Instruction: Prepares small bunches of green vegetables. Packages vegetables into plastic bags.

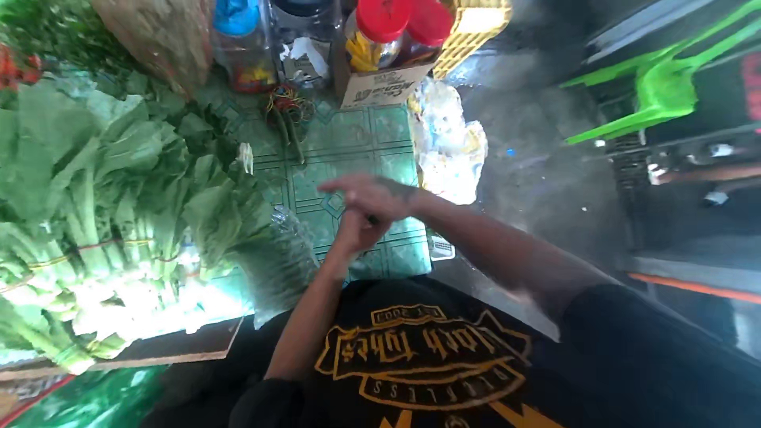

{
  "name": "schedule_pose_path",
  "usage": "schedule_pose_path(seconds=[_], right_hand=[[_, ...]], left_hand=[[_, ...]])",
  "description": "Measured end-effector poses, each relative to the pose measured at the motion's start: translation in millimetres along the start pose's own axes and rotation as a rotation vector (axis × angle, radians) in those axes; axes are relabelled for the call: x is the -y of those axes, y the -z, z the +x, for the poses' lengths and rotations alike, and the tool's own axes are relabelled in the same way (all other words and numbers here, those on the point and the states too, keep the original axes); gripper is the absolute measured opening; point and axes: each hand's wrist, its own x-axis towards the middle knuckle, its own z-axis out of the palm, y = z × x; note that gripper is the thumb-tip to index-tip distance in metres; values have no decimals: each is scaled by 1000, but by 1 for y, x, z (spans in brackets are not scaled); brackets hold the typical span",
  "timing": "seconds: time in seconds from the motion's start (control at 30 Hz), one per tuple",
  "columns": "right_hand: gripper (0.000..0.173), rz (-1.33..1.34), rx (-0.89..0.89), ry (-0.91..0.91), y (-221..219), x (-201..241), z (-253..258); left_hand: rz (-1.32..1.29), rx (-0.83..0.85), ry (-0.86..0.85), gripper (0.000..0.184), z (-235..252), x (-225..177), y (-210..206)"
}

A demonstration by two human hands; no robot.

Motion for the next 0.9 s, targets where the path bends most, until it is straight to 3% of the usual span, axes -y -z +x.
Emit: schedule_pose_path(seconds=[0.03,0.07,0.13,0.17,0.27,0.37,0.53,0.7,0.8,0.9], right_hand=[[76,10,39,4,-11,-7,-2],[87,100,31,-11,-15,-17,-5],[100,340,-105,-56,-4,-25,-12],[97,351,-177,-50,2,-29,-16],[55,2,-255,-81,-10,-25,-33],[37,-320,-222,-28,-44,-28,-44],[26,-211,-256,99,-57,-33,-48],[31,-122,-269,110,-67,-33,-46],[46,114,-266,-123,-59,-51,-38],[33,-68,-360,-359,-67,-87,-31]], left_hand=[[28,7,6,27,-3,3,-2],[21,13,29,27,-6,6,-3],[-4,1,64,33,-7,10,-4],[6,-9,91,35,-8,10,-3],[99,-37,168,54,-14,5,2],[121,-55,100,65,-13,1,-2],[253,-8,132,87,-25,-6,3],[277,32,279,34,-47,-2,11],[288,-110,313,32,-65,-15,30],[247,-338,236,33,-80,-29,66]])
